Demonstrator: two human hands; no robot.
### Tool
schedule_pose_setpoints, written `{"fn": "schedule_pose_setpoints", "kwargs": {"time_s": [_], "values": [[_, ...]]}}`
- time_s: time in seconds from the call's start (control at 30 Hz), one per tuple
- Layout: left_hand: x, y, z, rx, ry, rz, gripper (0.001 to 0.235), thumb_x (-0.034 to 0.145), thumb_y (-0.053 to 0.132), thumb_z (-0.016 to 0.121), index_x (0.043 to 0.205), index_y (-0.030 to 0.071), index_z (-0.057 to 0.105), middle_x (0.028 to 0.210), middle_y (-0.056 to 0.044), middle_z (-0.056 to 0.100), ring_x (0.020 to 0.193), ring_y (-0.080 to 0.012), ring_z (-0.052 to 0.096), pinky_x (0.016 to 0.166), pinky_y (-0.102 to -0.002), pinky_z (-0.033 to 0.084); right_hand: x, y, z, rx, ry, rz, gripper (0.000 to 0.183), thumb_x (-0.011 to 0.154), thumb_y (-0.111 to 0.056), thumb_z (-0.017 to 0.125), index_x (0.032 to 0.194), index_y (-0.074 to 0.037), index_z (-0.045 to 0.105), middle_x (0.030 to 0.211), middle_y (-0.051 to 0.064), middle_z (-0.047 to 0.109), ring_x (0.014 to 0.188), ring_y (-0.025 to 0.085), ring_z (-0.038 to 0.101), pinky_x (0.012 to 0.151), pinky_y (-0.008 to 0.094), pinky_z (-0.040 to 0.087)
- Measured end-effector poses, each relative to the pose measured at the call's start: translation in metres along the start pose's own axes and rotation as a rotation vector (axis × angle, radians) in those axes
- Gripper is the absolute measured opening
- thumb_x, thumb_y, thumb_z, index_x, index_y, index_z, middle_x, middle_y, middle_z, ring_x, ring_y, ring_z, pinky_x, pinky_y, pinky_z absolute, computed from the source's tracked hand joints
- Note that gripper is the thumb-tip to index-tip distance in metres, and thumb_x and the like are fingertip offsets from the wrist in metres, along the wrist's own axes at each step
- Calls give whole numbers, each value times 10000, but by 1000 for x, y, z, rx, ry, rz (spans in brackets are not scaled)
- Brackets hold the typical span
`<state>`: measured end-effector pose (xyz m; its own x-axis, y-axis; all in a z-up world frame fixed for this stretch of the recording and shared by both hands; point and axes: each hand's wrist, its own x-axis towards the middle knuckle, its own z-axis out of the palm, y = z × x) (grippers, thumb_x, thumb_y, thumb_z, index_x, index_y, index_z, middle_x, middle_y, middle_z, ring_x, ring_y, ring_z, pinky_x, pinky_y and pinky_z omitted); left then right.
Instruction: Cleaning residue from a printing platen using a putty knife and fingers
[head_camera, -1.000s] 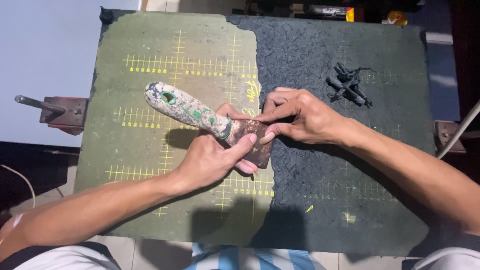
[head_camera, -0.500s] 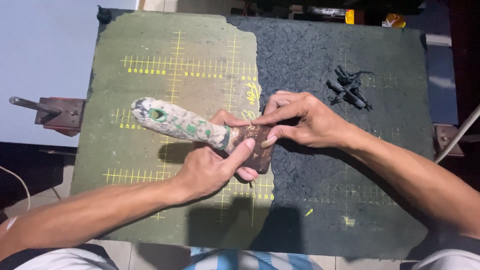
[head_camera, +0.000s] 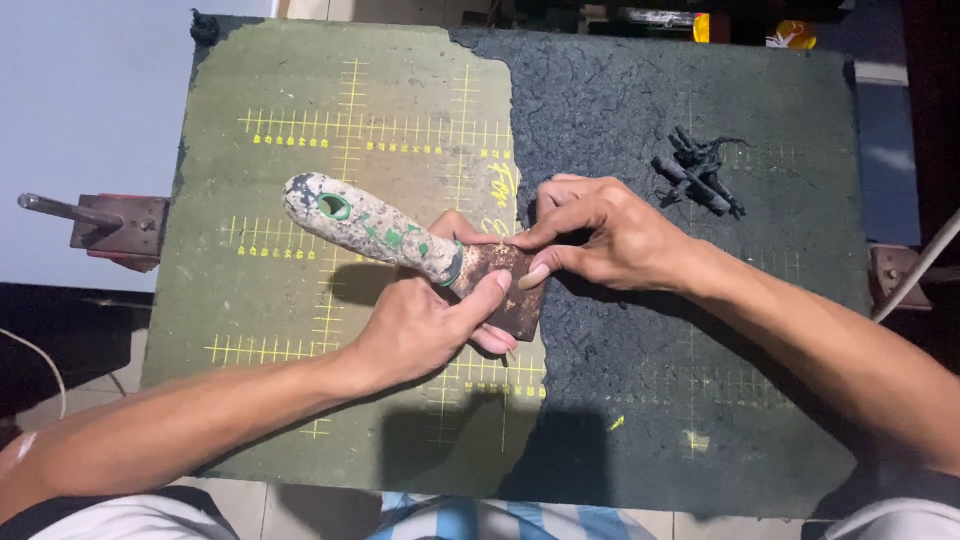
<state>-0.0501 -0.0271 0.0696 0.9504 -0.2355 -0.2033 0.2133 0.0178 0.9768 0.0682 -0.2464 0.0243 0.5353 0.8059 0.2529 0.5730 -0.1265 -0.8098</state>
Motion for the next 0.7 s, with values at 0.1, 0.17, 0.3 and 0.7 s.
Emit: {"fn": "schedule_pose_setpoints", "kwargs": {"time_s": [0.1, 0.17, 0.3, 0.7], "values": [[-1, 0, 2, -8, -4, 25, 377, 949, 108, 618, 1220, -79, 434, 874, -396, 738, 597, -276, 798, 550, -277, 720, -1, 0, 0, 8, -11, 11, 215, 808, -187, 881, 993, -97, 820, 725, 59, 626, 705, 218, 617, 768, 403, 527], [-3, 9, 5, 0, -5, 22, 377, 952, 116, 616, 1218, -86, 439, 848, -378, 744, 594, -263, 798, 559, -258, 717, 0, -1, 0, 9, -14, 8, 204, 810, -186, 880, 980, -91, 818, 705, 57, 596, 688, 217, 602, 757, 398, 522], [-2, 13, 9, 13, -30, 20, 385, 957, 131, 607, 1224, -92, 441, 838, -362, 751, 594, -240, 798, 571, -236, 715, -1, -4, -2, 8, -21, 12, 194, 799, -191, 886, 957, -98, 822, 676, 46, 551, 667, 212, 578, 744, 385, 515], [-11, 1, 11, 88, -84, 36, 411, 991, 192, 561, 1279, -55, 403, 818, -364, 747, 636, -258, 808, 606, -250, 725, -4, -9, 1, 137, 30, -38, 250, 793, -147, 888, 1032, -111, 824, 751, 56, 654, 730, 208, 639, 773, 393, 527]]}}
